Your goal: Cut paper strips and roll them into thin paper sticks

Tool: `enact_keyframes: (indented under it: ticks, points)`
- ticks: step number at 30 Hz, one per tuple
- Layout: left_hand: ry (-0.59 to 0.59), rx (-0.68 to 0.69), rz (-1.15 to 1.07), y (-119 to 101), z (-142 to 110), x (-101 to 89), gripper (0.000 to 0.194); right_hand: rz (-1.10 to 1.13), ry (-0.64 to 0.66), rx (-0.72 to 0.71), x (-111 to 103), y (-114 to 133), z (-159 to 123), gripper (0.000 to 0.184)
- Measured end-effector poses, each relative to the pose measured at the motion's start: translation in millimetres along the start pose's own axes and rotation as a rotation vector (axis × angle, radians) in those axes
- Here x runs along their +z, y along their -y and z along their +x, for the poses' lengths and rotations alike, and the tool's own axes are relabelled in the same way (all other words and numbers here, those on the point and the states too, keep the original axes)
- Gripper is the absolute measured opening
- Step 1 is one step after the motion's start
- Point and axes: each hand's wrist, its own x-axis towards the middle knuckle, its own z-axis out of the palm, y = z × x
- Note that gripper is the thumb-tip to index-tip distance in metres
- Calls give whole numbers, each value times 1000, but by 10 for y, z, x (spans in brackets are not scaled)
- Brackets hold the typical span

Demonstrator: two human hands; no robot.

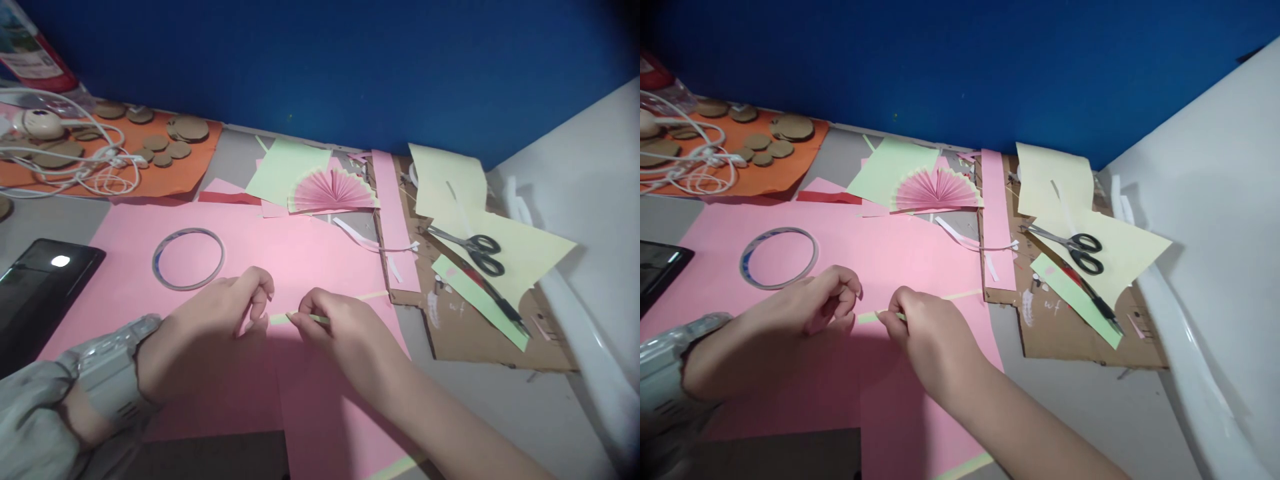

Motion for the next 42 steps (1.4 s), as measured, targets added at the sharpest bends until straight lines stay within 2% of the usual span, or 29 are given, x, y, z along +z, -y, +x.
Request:
enact_keyframes:
  ticks: [3,16,22,27,33,42]
  points:
    - [-55,15,12,-36,-32,34,28,2,-10,-5,5,1,-1,20]
    - [-73,23,28,-52,-38,40,22,9,-7,-2,7,1,-5,20]
    - [-82,22,105,-111,-49,38,16,-4,-25,-16,17,-12,-6,20]
    - [-131,34,226,-203,-94,49,22,-6,-40,-23,36,-16,-10,18]
    - [-112,67,303,-191,-106,59,15,0,-35,-23,27,-10,-17,20]
    - [-22,120,321,-175,-82,17,17,-48,-75,-51,79,-29,-22,16]
